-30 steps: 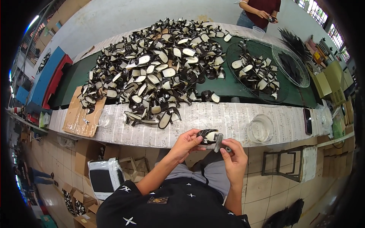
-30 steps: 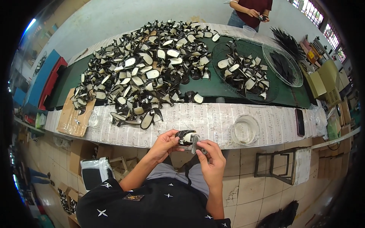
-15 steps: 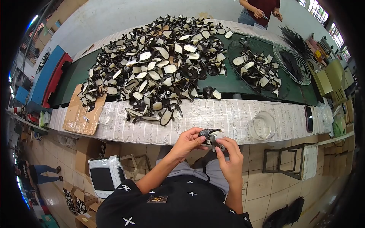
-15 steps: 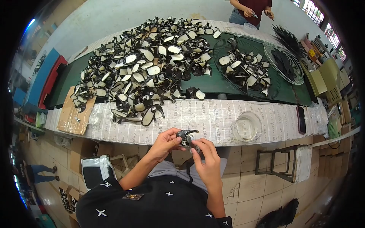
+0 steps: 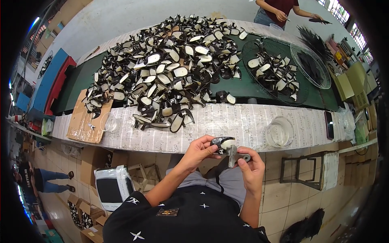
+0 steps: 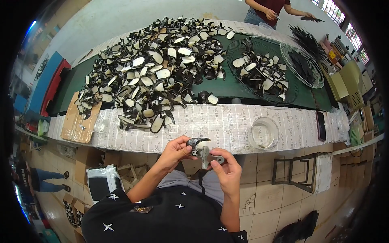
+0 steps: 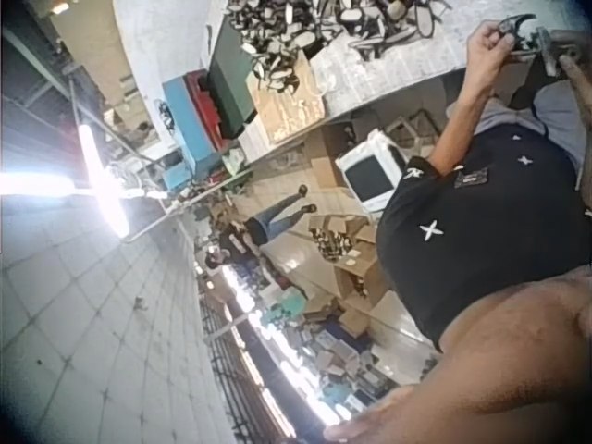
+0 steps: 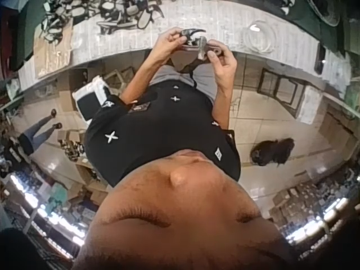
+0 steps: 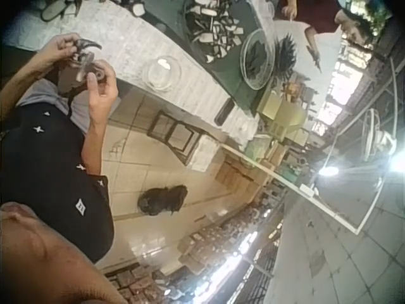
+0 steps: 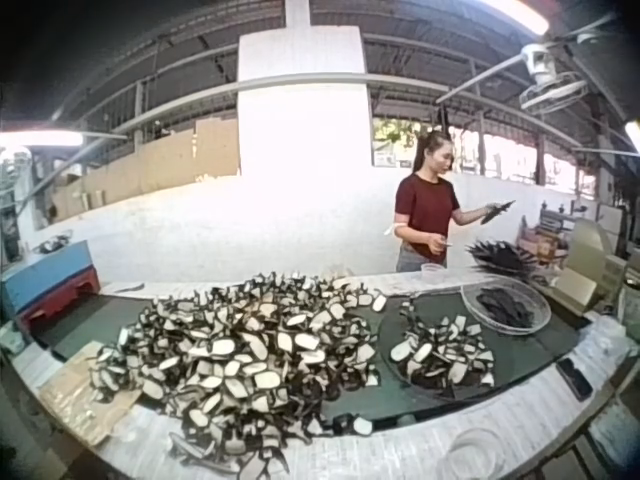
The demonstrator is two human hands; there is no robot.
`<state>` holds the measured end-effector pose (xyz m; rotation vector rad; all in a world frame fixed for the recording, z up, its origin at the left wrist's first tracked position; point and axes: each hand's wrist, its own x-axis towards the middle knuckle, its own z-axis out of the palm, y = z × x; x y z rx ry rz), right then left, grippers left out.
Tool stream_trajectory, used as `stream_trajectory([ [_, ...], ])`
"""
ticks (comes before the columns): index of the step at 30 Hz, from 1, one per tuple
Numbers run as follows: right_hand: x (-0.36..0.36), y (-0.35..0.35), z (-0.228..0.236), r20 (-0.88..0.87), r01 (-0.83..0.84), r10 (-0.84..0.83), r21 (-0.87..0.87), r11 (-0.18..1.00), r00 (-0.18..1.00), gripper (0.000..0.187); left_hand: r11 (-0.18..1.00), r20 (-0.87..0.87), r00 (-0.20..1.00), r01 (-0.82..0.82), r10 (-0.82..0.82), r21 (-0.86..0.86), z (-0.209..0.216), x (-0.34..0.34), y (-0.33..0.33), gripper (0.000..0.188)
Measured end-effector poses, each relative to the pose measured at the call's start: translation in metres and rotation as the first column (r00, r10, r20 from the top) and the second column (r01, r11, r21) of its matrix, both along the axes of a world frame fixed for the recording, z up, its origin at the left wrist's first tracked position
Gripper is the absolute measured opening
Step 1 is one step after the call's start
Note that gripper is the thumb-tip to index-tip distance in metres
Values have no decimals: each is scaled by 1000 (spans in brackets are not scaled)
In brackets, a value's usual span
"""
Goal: Assemble and check shoe sole components at a manufacturing workbench.
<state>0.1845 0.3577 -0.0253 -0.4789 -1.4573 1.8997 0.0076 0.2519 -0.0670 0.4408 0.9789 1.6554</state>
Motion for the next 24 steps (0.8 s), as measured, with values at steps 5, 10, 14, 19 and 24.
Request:
stream_trajectory([
  [5, -1, 5, 4, 172, 126, -190, 324, 938, 967, 23, 999, -25, 999, -24, 23, -23, 1, 2, 0, 24],
  [10, -4, 1, 12, 289, 29, -245, 589, 808, 926, 23, 1000, -54, 998, -15, 14, -15, 2, 3, 2, 21],
  [14, -7, 1, 12, 281, 10, -239, 627, 779, 929, 23, 1000, -82, 997, -5, 3, -22, 2, 4, 4, 20],
  [19, -9, 1, 8, 282, 30, -285, 660, 750, 916, 24, 1000, -98, 995, 7, -9, -19, 0, 5, 5, 20],
  [24, -13, -1, 7, 256, 78, -368, 719, 691, 894, 24, 1000, -112, 994, 4, -7, -26, -1, 5, 5, 20],
])
